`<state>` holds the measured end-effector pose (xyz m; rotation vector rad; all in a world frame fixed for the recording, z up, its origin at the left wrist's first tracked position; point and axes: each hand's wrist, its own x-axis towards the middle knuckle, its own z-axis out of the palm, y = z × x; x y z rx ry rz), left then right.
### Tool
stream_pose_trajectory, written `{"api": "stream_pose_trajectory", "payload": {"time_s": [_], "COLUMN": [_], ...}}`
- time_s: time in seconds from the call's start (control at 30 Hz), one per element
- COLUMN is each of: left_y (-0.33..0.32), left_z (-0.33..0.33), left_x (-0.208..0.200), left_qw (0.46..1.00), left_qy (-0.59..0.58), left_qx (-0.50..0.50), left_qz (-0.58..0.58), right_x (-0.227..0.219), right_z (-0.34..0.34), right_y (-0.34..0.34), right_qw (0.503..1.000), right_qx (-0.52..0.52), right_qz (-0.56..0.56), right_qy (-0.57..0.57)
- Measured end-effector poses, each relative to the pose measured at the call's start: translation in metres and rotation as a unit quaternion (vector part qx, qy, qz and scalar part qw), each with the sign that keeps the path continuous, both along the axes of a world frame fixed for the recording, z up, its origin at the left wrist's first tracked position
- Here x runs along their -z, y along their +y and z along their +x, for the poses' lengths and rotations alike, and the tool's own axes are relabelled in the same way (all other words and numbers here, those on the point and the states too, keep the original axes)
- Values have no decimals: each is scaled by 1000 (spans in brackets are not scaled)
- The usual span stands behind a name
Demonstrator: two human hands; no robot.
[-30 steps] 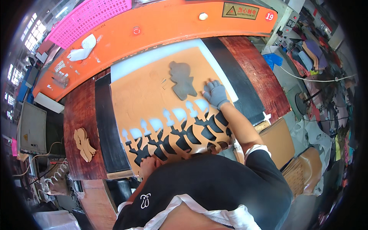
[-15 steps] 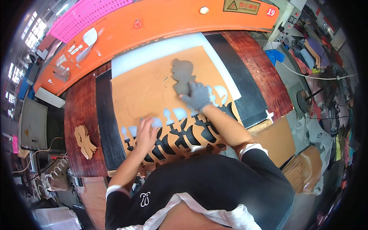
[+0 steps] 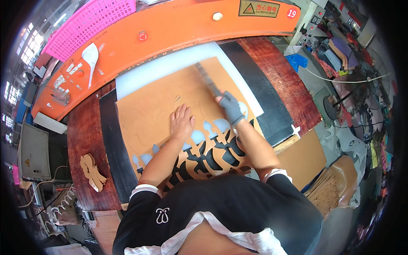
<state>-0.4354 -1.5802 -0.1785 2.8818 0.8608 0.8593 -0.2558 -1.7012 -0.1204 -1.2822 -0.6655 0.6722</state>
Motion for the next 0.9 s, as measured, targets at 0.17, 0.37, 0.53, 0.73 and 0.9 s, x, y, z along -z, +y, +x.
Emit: {"api": "stream_pose_trajectory", "payload": {"time_s": [0.17, 0.37, 0.53, 0.73, 0.9], "left_y": [-2, -1, 2, -13, -35], "left_z": [0, -1, -1, 25, 53], "left_x": [-4, -2, -3, -21, -19], "left_qw": [1000, 1000, 999, 992, 983], "left_qy": [-3, -11, -33, -11, 55], "left_qx": [1, 2, 23, 112, 178], "left_qz": [-9, -6, 9, 49, -7], "right_x": [-14, 3, 5, 5, 22], "right_z": [37, 43, 63, 79, 60], "right_y": [0, 13, 8, -12, -1], "right_qw": [984, 841, 947, 970, 804], "right_qx": [31, 130, 43, 19, 114], "right_qz": [-65, -192, -157, -123, -149], "right_qy": [-163, -489, -278, -211, -564]}}
